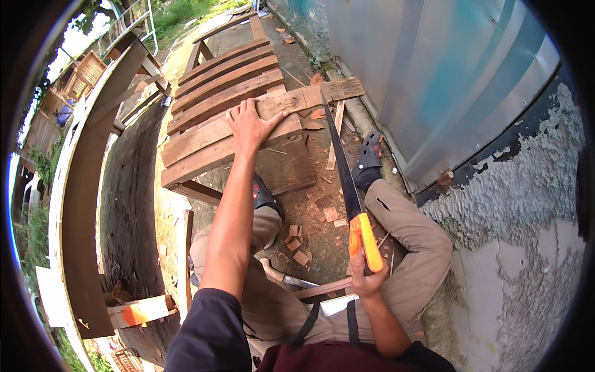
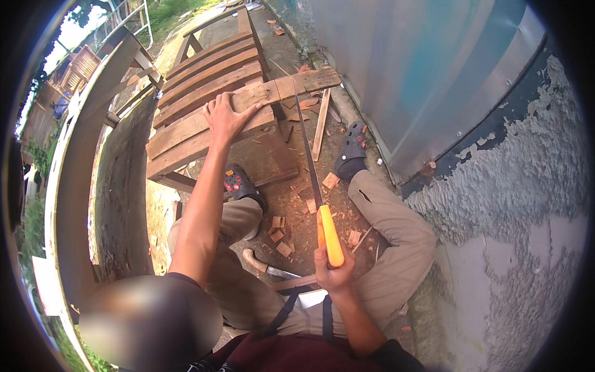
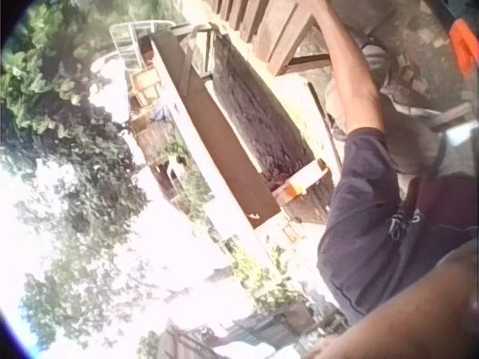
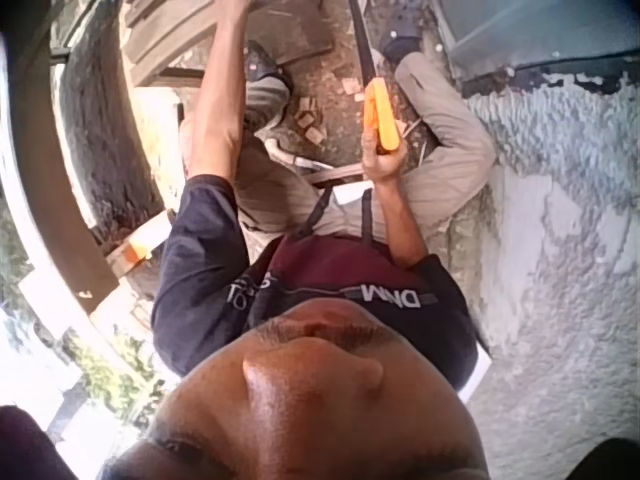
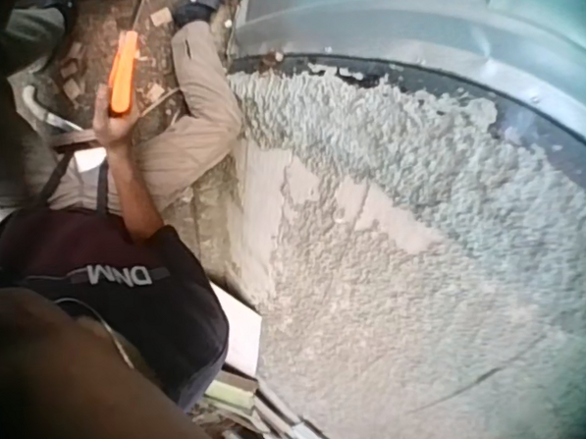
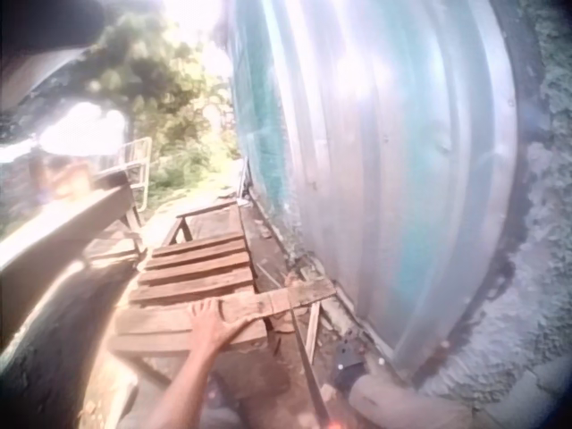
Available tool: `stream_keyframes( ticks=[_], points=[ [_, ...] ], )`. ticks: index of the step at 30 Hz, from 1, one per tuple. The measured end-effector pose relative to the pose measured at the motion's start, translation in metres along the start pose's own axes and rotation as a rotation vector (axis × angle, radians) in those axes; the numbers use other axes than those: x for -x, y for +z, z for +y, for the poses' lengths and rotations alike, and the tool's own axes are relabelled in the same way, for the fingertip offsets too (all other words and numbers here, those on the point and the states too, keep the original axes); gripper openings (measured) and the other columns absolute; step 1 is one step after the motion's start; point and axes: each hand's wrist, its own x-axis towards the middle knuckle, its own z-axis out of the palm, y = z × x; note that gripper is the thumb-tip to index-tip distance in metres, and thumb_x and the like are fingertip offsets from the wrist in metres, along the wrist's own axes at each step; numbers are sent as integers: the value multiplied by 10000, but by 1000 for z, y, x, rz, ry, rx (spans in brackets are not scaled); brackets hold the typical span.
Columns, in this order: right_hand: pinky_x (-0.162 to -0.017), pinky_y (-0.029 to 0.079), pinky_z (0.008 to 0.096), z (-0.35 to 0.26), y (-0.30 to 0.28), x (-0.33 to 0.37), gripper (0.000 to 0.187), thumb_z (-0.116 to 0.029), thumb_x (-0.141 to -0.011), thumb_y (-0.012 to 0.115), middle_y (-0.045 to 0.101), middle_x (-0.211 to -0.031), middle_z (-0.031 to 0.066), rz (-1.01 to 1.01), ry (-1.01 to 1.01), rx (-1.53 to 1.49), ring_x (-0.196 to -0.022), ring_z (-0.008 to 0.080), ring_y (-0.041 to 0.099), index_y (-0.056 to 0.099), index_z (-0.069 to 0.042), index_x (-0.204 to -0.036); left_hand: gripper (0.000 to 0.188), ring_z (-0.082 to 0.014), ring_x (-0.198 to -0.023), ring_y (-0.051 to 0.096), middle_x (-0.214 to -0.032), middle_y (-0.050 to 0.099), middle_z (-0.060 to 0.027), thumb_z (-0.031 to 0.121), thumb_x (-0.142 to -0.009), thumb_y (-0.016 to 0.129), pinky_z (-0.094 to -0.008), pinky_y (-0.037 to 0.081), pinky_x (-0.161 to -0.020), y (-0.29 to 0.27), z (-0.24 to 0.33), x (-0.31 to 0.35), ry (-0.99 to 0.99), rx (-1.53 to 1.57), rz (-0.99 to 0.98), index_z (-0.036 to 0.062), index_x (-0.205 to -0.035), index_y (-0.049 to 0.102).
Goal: The person uses a hand saw to cut a wooden plank that is part of a pallet structure. The person holds the plank steady with one hand and saws with the other, generating sawdust.
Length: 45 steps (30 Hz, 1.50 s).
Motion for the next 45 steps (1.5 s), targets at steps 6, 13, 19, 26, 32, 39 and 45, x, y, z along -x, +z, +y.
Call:
stream_keyframes(
  ticks=[6,13,19,26,32,39,45],
  points=[
    [-530,416,275,-36,34,-43,228,-197,-957,715,566,-653,34,-37,-136,95,-571,90,522,638,16,-927,976,-361,-1333,455,-1306,569,-185,781,-764,679,-542,128,-1248,4,-1,1,-77,47,-61,0,-1338,567],
    [-527,393,275,-33,46,-83,240,-187,-965,681,540,-633,-1,-114,-149,173,-574,73,484,602,9,-852,966,-366,-1313,478,-1250,573,-183,789,-740,696,-600,110,-1235,4,-1,-2,-63,92,-32,38,-1338,583],
    [-530,419,259,-19,26,-60,261,-191,-963,670,562,-609,-1,-129,-111,271,-534,95,542,587,-6,-798,948,-363,-1291,491,-1236,578,-181,795,-691,733,-603,111,-1217,6,-2,1,-94,90,-36,40,-1255,635],
    [-553,414,253,-29,85,-170,212,-145,-988,672,574,-656,-28,-138,-80,206,-622,44,503,658,42,-889,925,-357,-1357,428,-1297,560,-186,769,-696,751,-615,86,-1219,8,-1,-2,-91,155,-60,48,-1261,628],
    [-523,390,307,-21,112,-166,233,-144,-960,699,543,-602,27,-51,-121,252,-580,71,454,630,17,-806,952,-349,-1341,442,-1280,577,-175,795,-694,733,-605,115,-1223,9,0,-6,-114,78,-44,48,-1276,630],
    [-523,500,304,-13,4,-27,149,-30,-871,694,626,-627,81,-163,-167,514,-514,180,643,707,64,-985,913,-337,-1322,463,-1252,594,-161,774,-700,748,-589,116,-1227,9,-4,1,-125,123,-29,57,-1258,658],
    [-485,343,294,-3,98,-162,264,-129,-944,700,524,-566,6,-50,-52,189,-549,54,429,610,17,-744,870,-350,-1319,479,-1245,607,-163,727,-684,789,-575,131,-1223,7,-4,0,-123,180,-21,70,-1244,683]
  ],
)
